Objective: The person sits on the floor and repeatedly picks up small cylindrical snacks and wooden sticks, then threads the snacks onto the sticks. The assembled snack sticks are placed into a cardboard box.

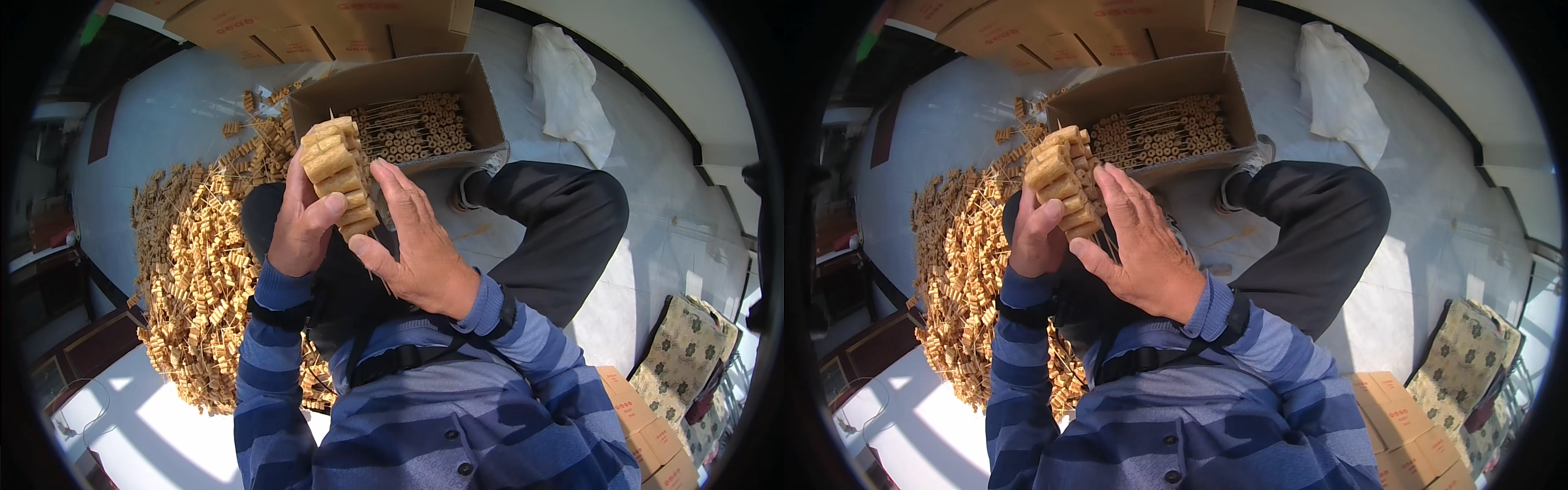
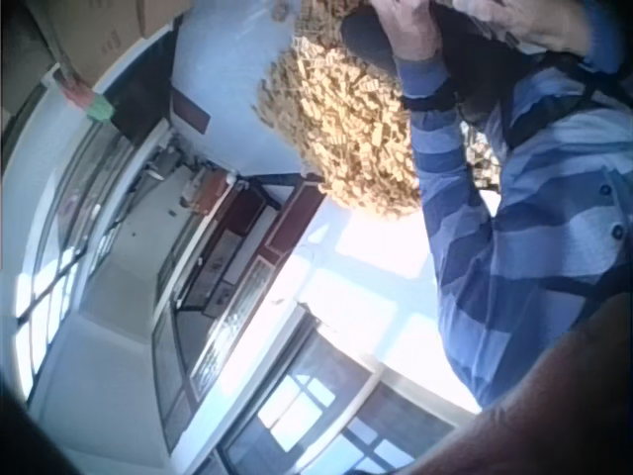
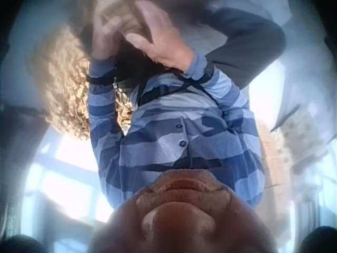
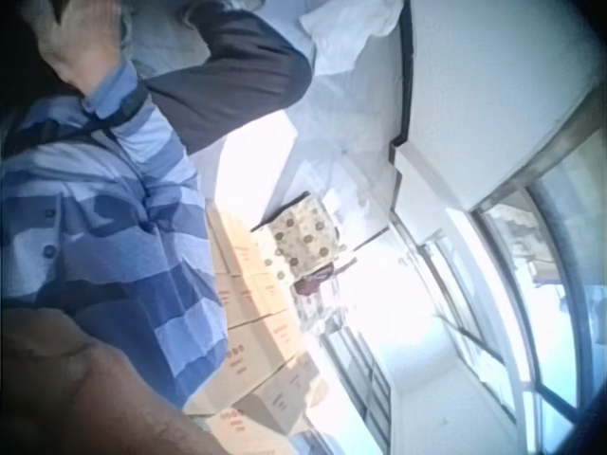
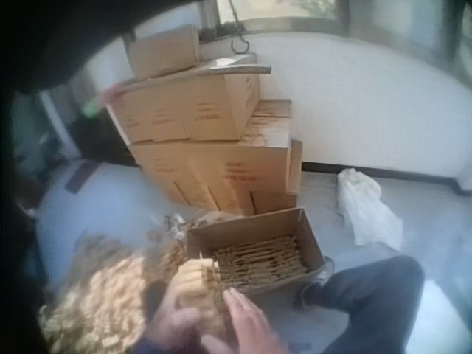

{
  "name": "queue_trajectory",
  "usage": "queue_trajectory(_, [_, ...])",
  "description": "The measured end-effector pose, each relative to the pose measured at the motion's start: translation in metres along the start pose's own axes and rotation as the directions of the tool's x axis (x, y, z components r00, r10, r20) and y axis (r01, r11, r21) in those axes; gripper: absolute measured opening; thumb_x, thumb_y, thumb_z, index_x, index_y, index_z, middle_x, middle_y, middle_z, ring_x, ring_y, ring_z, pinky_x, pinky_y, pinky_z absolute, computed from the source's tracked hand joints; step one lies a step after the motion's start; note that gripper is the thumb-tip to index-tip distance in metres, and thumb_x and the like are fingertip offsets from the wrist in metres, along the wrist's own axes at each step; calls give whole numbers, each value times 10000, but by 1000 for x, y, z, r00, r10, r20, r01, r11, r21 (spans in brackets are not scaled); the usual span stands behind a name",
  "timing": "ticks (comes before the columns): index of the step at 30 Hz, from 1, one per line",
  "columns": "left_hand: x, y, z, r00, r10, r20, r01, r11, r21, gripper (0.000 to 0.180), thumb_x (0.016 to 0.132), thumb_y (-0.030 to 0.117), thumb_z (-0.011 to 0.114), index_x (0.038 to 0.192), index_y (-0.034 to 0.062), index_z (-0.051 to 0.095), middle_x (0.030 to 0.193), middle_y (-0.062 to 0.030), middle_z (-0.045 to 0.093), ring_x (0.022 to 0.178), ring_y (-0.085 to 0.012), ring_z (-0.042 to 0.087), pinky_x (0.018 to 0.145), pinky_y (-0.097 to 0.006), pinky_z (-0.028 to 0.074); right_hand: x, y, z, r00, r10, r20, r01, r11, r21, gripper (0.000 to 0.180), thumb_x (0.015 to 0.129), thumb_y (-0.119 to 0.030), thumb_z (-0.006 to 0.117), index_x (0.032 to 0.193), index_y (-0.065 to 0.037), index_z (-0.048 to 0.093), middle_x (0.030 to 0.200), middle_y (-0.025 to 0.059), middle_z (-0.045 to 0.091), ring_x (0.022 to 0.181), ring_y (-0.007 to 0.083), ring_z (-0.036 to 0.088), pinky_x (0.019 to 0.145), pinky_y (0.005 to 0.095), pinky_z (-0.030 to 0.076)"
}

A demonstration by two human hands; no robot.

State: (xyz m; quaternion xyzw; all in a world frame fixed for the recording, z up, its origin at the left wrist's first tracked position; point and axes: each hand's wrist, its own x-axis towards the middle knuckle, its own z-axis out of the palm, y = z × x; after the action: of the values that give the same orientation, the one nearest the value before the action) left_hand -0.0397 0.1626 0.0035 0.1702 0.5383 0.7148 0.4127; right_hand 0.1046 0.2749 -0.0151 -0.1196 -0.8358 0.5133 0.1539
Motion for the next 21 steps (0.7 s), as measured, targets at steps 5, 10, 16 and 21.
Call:
queue_trajectory(5, [89, 30, 4, 973, 33, 229, -178, 738, 651, 999, 790, 330, 766, 1550, -3, 211, 1448, -187, 399, 1370, -297, 410, 1140, -426, 360, -3, 28, -22, 983, 170, 67, -161, 979, -127, 710, 937, -374, 656, 1459, 28, 391, 1481, 262, 403, 1375, 409, 401, 1142, 459, 340])
queue_trajectory(10, [165, -16, 3, 928, -26, 371, -372, -45, 927, 968, 726, 270, 782, 1547, 139, 286, 1448, -231, 388, 1357, -425, 392, 1148, -514, 344, -9, 41, -22, 988, 108, 115, -106, 994, -22, 566, 930, -260, 677, 1393, -2, 479, 1431, 217, 459, 1317, 378, 458, 1096, 463, 380])
queue_trajectory(16, [217, -106, -14, 918, -100, 383, -396, -247, 885, 958, 706, 279, 782, 1536, 171, 315, 1427, -198, 396, 1329, -390, 399, 1112, -518, 324, -6, 50, -30, 956, 186, 225, -185, 982, -28, 516, 930, -248, 674, 1354, -8, 502, 1402, 181, 486, 1285, 338, 490, 1060, 447, 402])
queue_trajectory(21, [247, -152, -32, 918, -124, 377, -396, -329, 857, 989, 700, 266, 818, 1542, 168, 308, 1426, -171, 407, 1332, -379, 381, 1136, -538, 288, -2, 52, -33, 925, 233, 301, -247, 969, 12, 507, 927, -237, 683, 1350, -22, 505, 1374, 178, 509, 1249, 338, 518, 1040, 433, 417])
